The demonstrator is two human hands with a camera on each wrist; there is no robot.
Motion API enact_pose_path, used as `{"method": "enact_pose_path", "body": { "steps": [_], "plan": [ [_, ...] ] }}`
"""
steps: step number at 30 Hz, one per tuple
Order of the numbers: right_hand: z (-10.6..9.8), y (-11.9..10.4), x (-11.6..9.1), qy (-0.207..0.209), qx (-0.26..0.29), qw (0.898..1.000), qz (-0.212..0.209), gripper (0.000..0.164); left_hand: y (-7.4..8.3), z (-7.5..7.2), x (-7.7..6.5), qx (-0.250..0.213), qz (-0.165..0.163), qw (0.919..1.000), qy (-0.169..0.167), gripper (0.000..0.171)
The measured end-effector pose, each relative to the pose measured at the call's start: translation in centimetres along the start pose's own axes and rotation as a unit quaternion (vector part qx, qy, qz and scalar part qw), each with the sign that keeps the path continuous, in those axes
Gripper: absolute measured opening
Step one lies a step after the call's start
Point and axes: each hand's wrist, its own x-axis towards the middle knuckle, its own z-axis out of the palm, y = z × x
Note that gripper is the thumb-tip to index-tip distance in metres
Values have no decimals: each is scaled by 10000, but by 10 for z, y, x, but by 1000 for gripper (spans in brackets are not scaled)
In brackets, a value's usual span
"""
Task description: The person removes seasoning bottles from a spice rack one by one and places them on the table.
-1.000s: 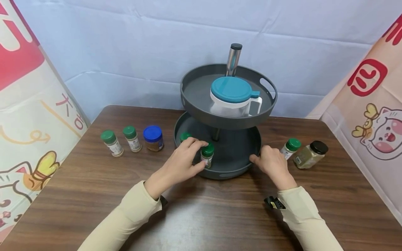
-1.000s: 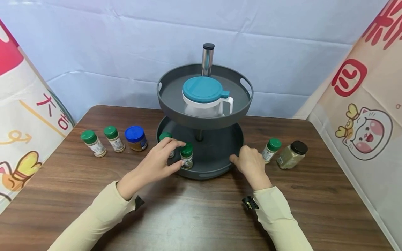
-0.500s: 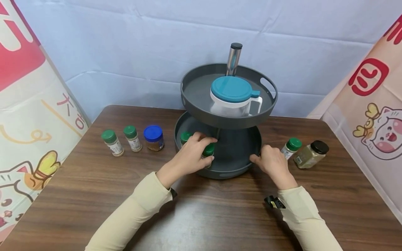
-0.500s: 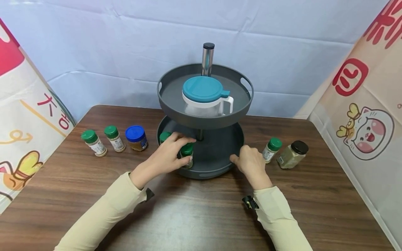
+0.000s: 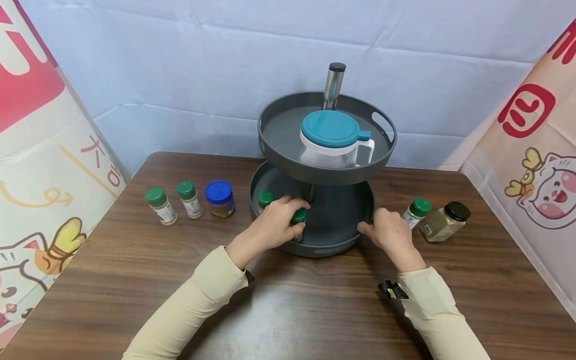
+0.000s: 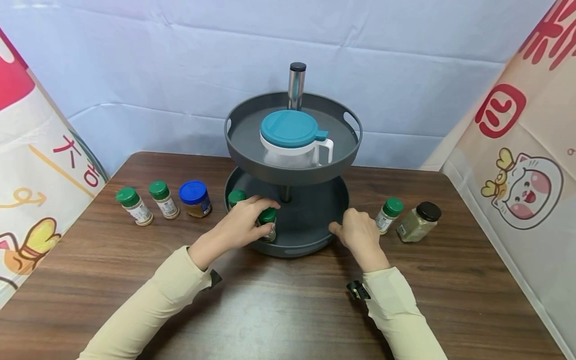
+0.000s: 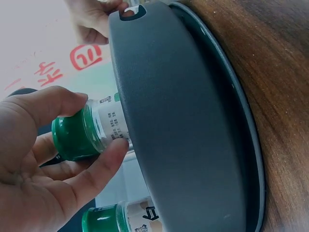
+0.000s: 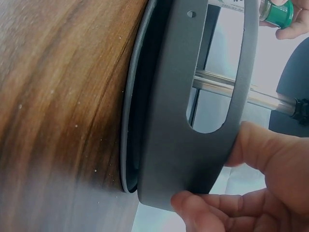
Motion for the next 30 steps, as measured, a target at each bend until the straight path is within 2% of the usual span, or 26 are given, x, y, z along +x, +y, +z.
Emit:
{"method": "enact_pose_path", "body": {
  "steps": [13,23,30],
  "plan": [
    [1,1,-1,-18,-21,10000,39,44,3,0,1,0,-18,9999,-109,34],
    [1,1,0,35,-41,10000,39,45,16,-17,8,112,281,9994,175,33],
    [1,0,0,43,-64,10000,40,45,24,-20,7,105,448,9987,200,32]
  ]
}}
